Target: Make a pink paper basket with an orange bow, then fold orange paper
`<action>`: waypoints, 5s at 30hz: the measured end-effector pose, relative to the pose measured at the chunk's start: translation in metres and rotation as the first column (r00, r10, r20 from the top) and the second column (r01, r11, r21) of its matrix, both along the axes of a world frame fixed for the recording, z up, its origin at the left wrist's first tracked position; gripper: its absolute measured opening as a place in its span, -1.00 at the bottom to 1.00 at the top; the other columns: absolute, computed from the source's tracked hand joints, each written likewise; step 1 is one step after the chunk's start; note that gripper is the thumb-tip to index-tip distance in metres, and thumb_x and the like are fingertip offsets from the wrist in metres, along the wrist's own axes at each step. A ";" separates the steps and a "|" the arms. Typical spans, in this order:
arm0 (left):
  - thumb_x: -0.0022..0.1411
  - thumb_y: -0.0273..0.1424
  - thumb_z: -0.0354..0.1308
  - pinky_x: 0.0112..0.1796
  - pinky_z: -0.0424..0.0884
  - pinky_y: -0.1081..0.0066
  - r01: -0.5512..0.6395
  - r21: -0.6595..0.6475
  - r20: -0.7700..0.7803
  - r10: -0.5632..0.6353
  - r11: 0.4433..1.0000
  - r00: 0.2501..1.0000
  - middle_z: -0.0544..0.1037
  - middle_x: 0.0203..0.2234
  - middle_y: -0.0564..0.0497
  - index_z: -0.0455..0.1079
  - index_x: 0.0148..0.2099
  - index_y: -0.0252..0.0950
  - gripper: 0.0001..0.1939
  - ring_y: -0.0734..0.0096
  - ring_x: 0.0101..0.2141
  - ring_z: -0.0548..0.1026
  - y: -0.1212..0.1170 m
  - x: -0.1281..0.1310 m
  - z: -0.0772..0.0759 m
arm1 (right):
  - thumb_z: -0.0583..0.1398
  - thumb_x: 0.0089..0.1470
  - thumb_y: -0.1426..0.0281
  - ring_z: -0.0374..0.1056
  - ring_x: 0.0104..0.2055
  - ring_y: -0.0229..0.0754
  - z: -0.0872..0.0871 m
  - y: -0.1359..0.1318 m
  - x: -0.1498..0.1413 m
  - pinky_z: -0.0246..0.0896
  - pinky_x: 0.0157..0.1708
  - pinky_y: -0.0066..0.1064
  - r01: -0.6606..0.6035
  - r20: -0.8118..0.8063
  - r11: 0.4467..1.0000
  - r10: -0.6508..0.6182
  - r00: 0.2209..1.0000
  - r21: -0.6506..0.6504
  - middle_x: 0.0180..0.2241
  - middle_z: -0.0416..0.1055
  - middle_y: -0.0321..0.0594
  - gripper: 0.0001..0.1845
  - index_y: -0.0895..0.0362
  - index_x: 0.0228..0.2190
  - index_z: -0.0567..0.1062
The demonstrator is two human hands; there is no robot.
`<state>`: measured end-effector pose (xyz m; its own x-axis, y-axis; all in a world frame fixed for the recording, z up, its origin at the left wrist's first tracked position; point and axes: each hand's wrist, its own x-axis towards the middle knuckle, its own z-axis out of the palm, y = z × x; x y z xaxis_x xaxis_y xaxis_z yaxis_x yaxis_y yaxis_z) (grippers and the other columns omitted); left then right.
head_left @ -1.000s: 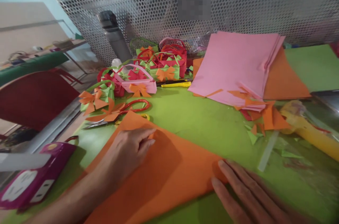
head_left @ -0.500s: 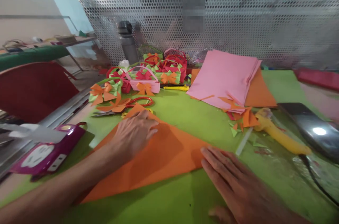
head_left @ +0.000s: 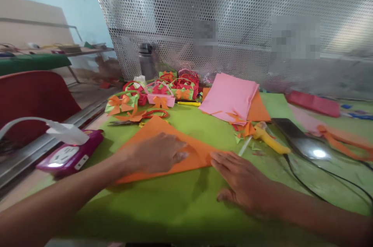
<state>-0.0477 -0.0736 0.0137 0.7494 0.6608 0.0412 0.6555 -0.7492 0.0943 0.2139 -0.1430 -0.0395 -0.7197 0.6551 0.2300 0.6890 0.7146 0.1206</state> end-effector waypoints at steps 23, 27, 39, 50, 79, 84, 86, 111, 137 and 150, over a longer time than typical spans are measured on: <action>0.12 0.25 -0.32 0.02 -0.09 -0.35 -0.128 -0.103 -0.138 0.114 0.986 0.984 -0.05 0.23 -0.52 -0.14 0.35 -0.27 -0.06 -0.52 0.20 -0.21 -0.035 0.007 -0.036 | -0.06 0.22 0.10 -0.19 0.31 0.12 0.002 0.013 -0.052 -0.15 0.22 -0.01 0.192 0.024 0.924 -0.195 0.981 -0.331 0.27 -0.11 0.23 -0.26 0.38 0.23 0.02; 0.11 0.24 -0.20 0.03 -0.07 -0.34 -0.110 -0.045 -0.080 0.106 0.993 0.991 0.00 0.23 -0.46 -0.07 0.34 -0.24 -0.08 -0.47 0.21 -0.17 -0.032 0.003 -0.045 | -0.07 0.22 0.10 -0.24 0.32 0.11 0.007 0.002 -0.033 -0.15 0.21 0.05 0.168 0.016 0.908 -0.176 0.984 -0.384 0.28 -0.16 0.23 -0.24 0.42 0.23 -0.02; 0.11 0.21 -0.12 0.03 -0.02 -0.33 -0.077 0.022 -0.002 0.077 0.997 0.997 0.04 0.22 -0.41 -0.12 0.35 -0.16 -0.11 -0.41 0.22 -0.14 -0.029 -0.005 -0.062 | -0.07 0.20 0.05 -0.18 0.30 0.21 -0.004 -0.019 0.015 -0.25 0.14 0.33 0.370 0.115 0.901 -0.352 0.929 -0.229 0.25 -0.06 0.20 -0.23 0.38 0.21 0.04; 0.12 0.23 -0.17 0.03 -0.08 -0.35 -0.061 -0.096 -0.070 0.054 0.993 0.996 -0.10 0.26 -0.45 -0.15 0.35 -0.19 -0.10 -0.44 0.22 -0.22 -0.031 -0.001 -0.043 | -0.03 0.15 -0.01 -0.04 0.25 0.29 -0.001 -0.012 0.019 -0.22 0.10 0.37 0.376 0.064 0.923 -0.382 0.922 0.084 0.13 0.18 0.33 -0.25 0.43 0.00 0.38; 0.18 0.18 -0.22 0.19 -0.06 -0.04 0.025 -0.193 0.002 -0.025 0.981 1.000 -0.21 0.27 -0.39 -0.19 0.33 -0.57 -0.01 -0.16 0.25 -0.25 -0.086 0.000 -0.042 | -0.09 -0.13 0.67 0.09 0.23 -0.09 -0.027 0.053 -0.019 0.11 0.16 -0.10 0.079 -0.256 0.947 -0.163 0.953 -0.310 0.18 0.18 0.00 -0.25 0.29 0.17 0.21; 0.02 0.29 -0.13 0.18 -0.01 0.00 -0.121 0.124 0.097 0.109 0.985 0.989 -0.13 0.28 -0.37 -0.51 0.35 -0.46 0.19 -0.16 0.25 -0.10 -0.106 -0.055 -0.065 | -0.09 -0.09 0.65 0.07 0.23 -0.09 -0.023 0.051 -0.019 0.11 0.16 -0.08 0.097 -0.241 0.939 -0.183 0.953 -0.329 0.19 0.15 -0.02 -0.27 0.26 0.18 0.20; 0.03 0.26 -0.09 0.18 0.01 0.05 -0.182 0.153 0.059 0.174 0.971 0.983 -0.08 0.28 -0.33 -0.50 0.36 -0.41 0.17 -0.11 0.24 -0.03 -0.112 -0.074 -0.068 | -0.09 -0.09 0.66 0.05 0.24 -0.10 -0.022 0.051 -0.018 0.10 0.16 -0.08 0.092 -0.238 0.939 -0.177 0.955 -0.331 0.20 0.15 -0.05 -0.25 0.22 0.19 0.17; 0.18 0.16 -0.16 0.16 -0.11 -0.14 0.102 -0.018 -0.008 -0.102 0.995 0.995 -0.17 0.30 -0.28 -0.23 0.36 -0.36 -0.08 -0.11 0.27 -0.23 -0.052 0.000 -0.055 | 0.01 0.13 0.43 0.41 -0.14 -0.13 0.041 0.081 -0.054 0.24 -0.11 -0.28 0.234 -0.196 0.769 -0.421 0.886 -0.594 -0.19 0.49 -0.03 -0.73 0.22 -0.20 0.44; 0.02 0.33 -0.28 0.00 0.07 -0.12 0.031 0.481 -0.076 0.006 0.876 0.997 0.13 0.18 -0.51 0.10 0.23 -0.56 0.10 -0.36 0.17 0.08 -0.081 -0.006 -0.075 | 0.28 -0.26 0.30 0.13 -0.66 -0.39 0.049 0.082 -0.054 -0.02 -0.67 -0.54 0.329 0.097 0.427 -0.482 0.871 -0.842 -0.70 0.27 -0.40 -0.76 0.14 -0.71 0.35; 0.01 0.33 -0.27 0.02 0.10 -0.02 0.094 0.481 -0.137 -0.031 0.872 0.990 0.13 0.20 -0.45 0.05 0.26 -0.55 0.11 -0.29 0.19 0.05 -0.077 -0.013 -0.072 | 0.26 -0.26 0.35 0.10 -0.66 -0.39 0.056 0.090 -0.019 -0.09 -0.67 -0.52 0.378 0.135 0.457 -0.479 0.867 -0.805 -0.71 0.24 -0.44 -0.79 0.13 -0.72 0.33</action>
<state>-0.0608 -0.1502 -0.0585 0.8084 0.5327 0.2506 0.5885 -0.7198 -0.3683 0.1953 -0.0531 0.0164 -0.3020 0.8166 -0.4919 0.9069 0.0871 -0.4122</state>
